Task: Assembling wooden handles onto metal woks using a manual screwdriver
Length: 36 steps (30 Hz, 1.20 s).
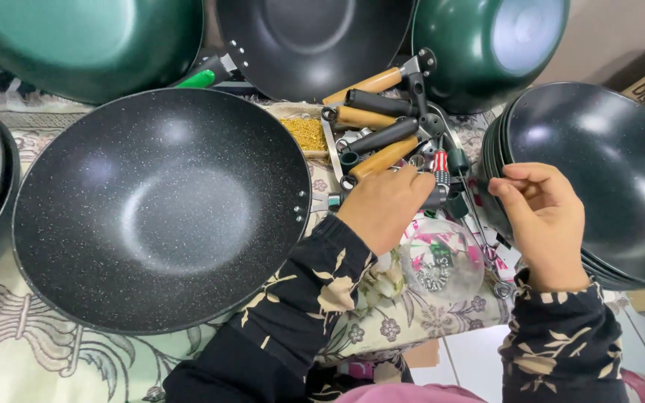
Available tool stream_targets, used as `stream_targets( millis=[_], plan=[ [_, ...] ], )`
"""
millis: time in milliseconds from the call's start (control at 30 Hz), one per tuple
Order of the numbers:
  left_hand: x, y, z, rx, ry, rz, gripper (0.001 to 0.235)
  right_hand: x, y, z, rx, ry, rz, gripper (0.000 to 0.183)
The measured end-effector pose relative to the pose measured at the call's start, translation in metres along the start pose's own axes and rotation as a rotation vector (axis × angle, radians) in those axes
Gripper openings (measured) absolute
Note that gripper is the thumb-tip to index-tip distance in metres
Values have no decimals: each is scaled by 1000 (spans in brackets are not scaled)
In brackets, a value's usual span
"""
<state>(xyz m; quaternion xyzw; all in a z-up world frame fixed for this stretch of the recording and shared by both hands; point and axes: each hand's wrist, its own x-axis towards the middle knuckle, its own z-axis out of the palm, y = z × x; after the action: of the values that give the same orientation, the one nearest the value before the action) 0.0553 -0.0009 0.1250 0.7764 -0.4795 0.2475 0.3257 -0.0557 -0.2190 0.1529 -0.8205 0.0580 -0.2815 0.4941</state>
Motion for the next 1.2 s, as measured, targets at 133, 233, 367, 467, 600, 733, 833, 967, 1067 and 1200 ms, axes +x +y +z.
stream_targets(
  millis=[133,233,367,467,600,733,833,967,1067,1200],
  plan=[
    [-3,-4,10,42,15,14,23,0,3,7,-68,-26,-2,20],
    [-5,-3,12,138,10,10,23,-5,-5,9,-245,-48,-39,17],
    [-5,-4,8,107,23,6,24,-6,-9,3,-480,-22,-100,15],
    [-4,-3,3,60,4,-11,27,1,-14,-3,-529,-11,-137,14],
    [-4,-2,2,107,32,-45,25,13,-19,-3,-455,-21,-131,13],
    [-18,-8,14,153,89,-46,23,28,-11,-3,-495,-53,-184,14],
    [-32,-20,19,317,83,101,43,34,0,-3,-490,-79,-181,15],
    [-33,-14,5,291,115,106,37,40,-6,3,-547,-159,-190,16],
    [-36,-12,5,288,106,113,38,44,-17,9,-554,-197,-209,16],
    [-40,-7,0,299,85,122,37,54,-25,13,-612,-261,-258,14]
  ],
)
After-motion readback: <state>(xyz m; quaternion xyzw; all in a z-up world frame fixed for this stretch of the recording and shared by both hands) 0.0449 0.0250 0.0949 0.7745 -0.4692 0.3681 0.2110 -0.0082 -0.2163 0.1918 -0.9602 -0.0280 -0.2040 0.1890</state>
